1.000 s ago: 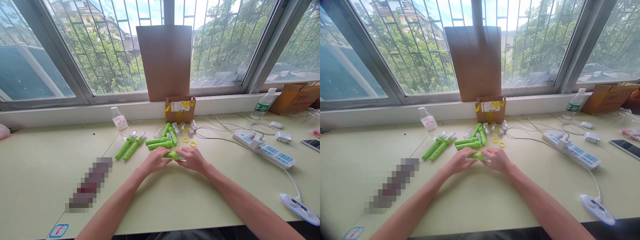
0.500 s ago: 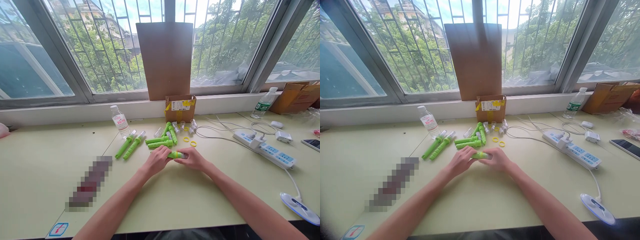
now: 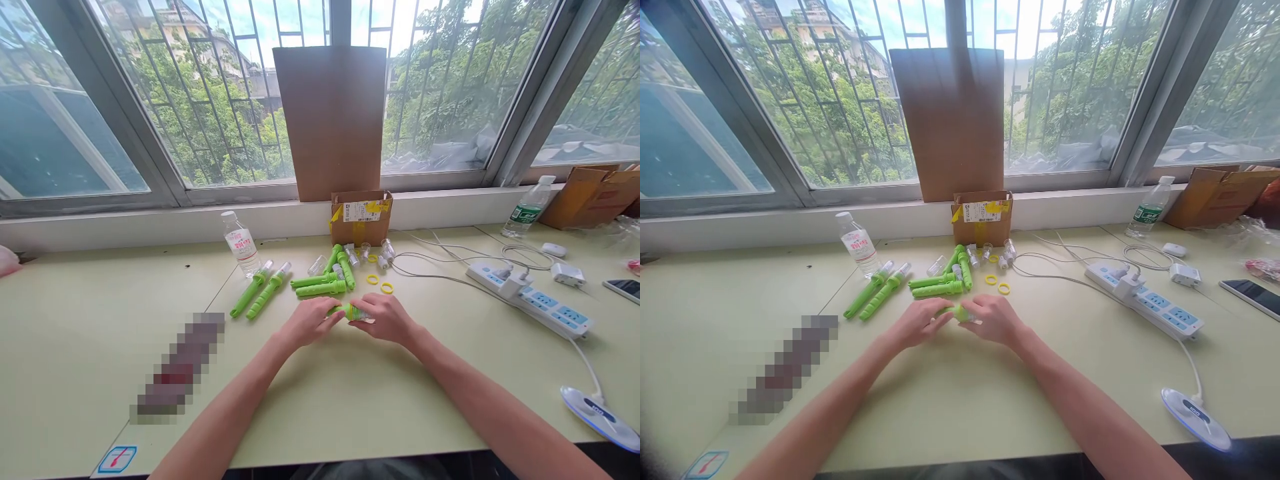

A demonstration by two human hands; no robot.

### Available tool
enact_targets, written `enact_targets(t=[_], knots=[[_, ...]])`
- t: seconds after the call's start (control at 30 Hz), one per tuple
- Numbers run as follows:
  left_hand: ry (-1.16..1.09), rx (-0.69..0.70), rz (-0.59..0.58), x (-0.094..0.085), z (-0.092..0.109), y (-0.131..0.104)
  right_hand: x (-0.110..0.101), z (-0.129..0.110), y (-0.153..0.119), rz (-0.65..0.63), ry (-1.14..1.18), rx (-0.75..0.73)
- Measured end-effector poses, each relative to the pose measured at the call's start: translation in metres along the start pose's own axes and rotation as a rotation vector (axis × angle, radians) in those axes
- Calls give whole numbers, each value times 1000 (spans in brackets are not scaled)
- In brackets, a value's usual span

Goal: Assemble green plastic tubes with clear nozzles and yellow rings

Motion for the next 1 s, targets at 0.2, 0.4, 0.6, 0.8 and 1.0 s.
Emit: enact_targets(t=[0.2, 0.4, 0.6, 0.8, 1.0], knots=[[-402, -64, -202, -11, 4, -2, -5, -2, 0, 20, -158, -196], [-460, -110, -213, -5, 1, -2, -4, -8, 0, -52, -153, -181], [-210, -112, -107, 5, 5, 0, -5, -9, 0, -156, 63, 37], [36, -60, -24, 8, 6, 1, -6, -7, 2, -198, 254, 150], [96, -6, -58, 9, 6, 1, 0, -5, 1, -108, 116, 69]])
Point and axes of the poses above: each hand's wrist, its own y-axis towards the middle knuckle, its own x-axis out of the palm, z = x × y, the point moved 1 cm from there along y, towards the middle knuckle, and after that the axes turned 7 degrees about -z, right-handed, at the moved point
